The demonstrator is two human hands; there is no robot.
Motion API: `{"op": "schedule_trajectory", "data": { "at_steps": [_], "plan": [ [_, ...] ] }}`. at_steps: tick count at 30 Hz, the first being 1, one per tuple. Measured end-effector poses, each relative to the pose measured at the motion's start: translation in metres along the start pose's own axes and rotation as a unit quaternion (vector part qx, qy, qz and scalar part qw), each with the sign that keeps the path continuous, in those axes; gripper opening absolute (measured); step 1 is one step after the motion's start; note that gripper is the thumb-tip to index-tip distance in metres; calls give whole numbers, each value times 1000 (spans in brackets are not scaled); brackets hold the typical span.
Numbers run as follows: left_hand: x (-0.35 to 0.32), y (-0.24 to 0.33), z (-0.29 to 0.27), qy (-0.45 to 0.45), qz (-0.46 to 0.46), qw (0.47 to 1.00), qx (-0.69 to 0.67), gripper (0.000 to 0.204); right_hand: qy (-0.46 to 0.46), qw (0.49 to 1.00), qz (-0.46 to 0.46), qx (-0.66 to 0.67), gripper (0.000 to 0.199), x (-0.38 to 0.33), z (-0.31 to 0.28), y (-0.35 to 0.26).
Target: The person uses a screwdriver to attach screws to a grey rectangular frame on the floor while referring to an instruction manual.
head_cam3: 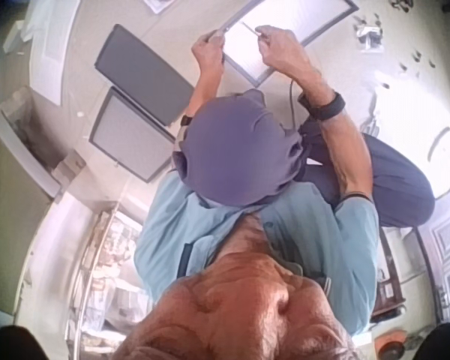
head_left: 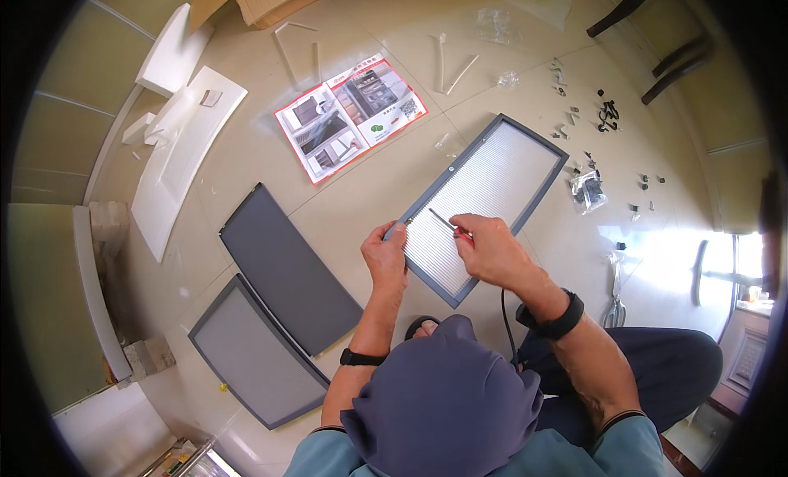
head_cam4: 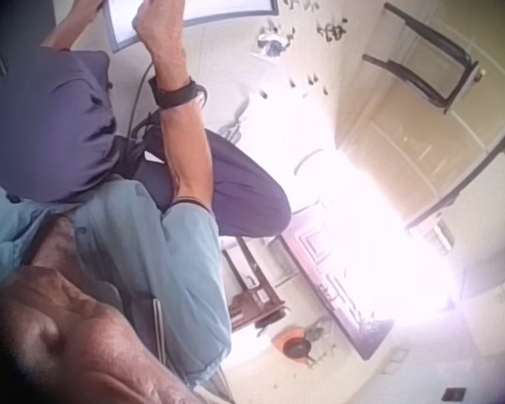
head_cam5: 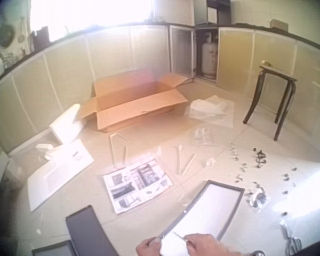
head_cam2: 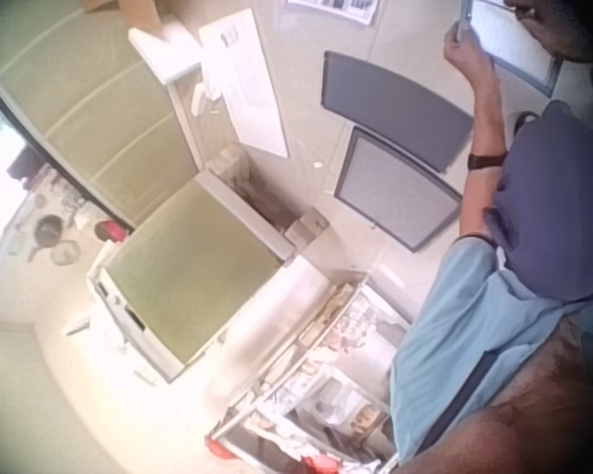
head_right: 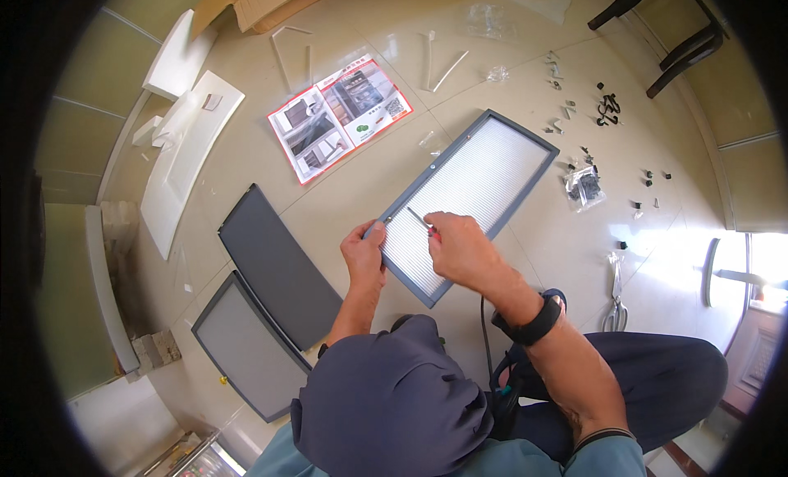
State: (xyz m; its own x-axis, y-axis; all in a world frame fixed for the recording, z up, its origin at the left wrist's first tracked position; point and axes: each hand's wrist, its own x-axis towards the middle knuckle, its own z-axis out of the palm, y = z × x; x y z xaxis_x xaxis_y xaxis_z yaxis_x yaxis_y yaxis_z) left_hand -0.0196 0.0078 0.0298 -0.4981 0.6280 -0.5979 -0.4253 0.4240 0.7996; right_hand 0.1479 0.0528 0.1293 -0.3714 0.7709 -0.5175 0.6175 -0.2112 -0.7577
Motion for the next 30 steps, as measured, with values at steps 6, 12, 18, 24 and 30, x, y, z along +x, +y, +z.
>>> {"op": "schedule_trajectory", "data": {
  "at_steps": [6, 12, 18, 24, 30],
  "plan": [
    [5, -1, -1, -9, -18, 999, -48, 24, 109, 950, -183, -230, 19, -12, 26, 7],
    [8, -4, -1, -1, -13, 999, -45, 24, 119, 936, -196, -266, 16, -2, 38, 11],
    [7, -4, 0, -4, -19, 999, -45, 24, 111, 935, -216, -259, 16, 2, 40, 11],
    [9, -5, -2, -1, -16, 999, -46, 23, 107, 928, -235, -267, 14, 5, 41, 12],
    [6, -1, -1, -8, -21, 999, -26, 23, 107, 917, -242, -300, 13, 5, 44, 14]
  ]
}}
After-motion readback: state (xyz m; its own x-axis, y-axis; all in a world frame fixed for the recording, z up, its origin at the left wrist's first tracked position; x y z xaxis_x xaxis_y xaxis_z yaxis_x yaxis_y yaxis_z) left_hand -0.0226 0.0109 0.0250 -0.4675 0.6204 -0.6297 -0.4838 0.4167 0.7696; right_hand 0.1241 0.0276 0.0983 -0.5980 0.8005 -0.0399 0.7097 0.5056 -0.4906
